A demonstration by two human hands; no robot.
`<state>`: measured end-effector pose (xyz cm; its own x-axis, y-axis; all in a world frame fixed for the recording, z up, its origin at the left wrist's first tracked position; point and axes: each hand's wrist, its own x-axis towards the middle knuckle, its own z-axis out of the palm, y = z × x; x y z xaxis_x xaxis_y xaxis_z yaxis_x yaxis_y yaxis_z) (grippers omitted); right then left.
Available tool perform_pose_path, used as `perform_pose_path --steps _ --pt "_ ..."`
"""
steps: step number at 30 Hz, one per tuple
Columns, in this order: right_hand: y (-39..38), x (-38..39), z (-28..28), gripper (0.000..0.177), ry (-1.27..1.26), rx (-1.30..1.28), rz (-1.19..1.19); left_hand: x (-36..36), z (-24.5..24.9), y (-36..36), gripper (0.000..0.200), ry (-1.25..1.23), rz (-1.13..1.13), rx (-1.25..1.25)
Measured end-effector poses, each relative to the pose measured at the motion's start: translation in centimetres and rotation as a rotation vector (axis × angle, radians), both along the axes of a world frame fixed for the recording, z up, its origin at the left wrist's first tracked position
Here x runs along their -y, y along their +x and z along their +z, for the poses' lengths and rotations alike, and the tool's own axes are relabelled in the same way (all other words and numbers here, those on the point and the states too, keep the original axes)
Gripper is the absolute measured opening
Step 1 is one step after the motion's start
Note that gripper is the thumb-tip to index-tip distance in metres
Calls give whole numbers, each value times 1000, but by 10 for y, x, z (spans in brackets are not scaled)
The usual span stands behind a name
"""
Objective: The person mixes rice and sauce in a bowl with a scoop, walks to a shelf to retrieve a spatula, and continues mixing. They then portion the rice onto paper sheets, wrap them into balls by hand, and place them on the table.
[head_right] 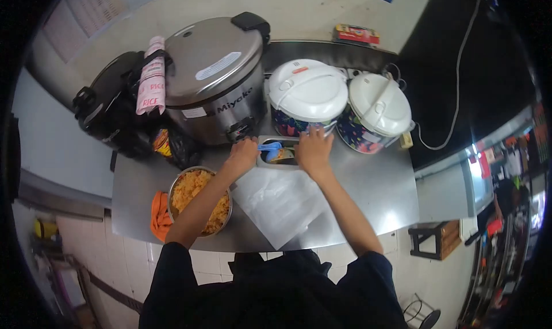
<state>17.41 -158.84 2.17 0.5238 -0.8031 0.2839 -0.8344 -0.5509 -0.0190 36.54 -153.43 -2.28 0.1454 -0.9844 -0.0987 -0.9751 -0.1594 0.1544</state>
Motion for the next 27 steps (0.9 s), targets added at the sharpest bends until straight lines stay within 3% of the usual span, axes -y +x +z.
perform_pose_path --steps 1,3,6,8,9,10,11,13,14,16,17,18,19,20,21,23,25,26,27 --pt "-1 -18 22 19 129 182 -41 -8 16 -6 34 5 36 -8" --pt "-12 -43 26 29 700 348 -25 -26 44 -18 31 -26 125 43" --pt "-16 -80 -38 41 1299 614 251 -56 88 -29 31 -100 273 35" --pt "1 -95 -21 46 1713 792 149 -81 93 -31 33 -125 372 -20" --pt "10 -98 -25 46 1737 774 173 -97 92 -31 37 -109 419 -235" --pt "23 -102 -30 47 1822 1004 247 -116 92 -30 41 -102 477 -446" --pt "38 -107 -32 49 1907 1229 322 -133 69 -32 44 -206 464 -494" --pt "56 -123 -18 36 1878 1299 221 -162 69 -57 41 -225 639 -1129" --pt "58 -129 -20 31 1861 1285 178 -173 58 -70 41 -253 688 -1124" --pt "64 -137 -34 27 1824 1138 188 -195 24 -90 37 -538 772 -1404" --pt "65 -138 -41 23 1744 1044 181 -211 6 -93 37 -573 809 -1406" --pt "70 -137 -43 23 1622 966 161 -229 -12 -95 37 -796 830 -1029" --pt "75 -129 -45 22 1452 693 244 -245 -25 -94 37 -969 833 -632" --pt "83 -123 -46 22 1268 436 322 -264 -38 -90 40 -1041 1053 -738" --pt "92 -124 -45 22 1275 407 340 -284 -48 -84 44 -1108 1272 -846" --pt "111 -130 -38 20 508 -88 737 -301 -69 -54 51 -1275 1448 -970" --pt "132 -149 -36 21 409 -185 841 -310 -100 -23 63 -1290 1473 -1242" --pt "140 -162 -37 22 313 -265 920 -307 -99 -13 63 -1305 1483 -1247" --pt "147 -173 -48 22 303 -276 929 -302 -98 -3 68 -1361 1285 -1374"
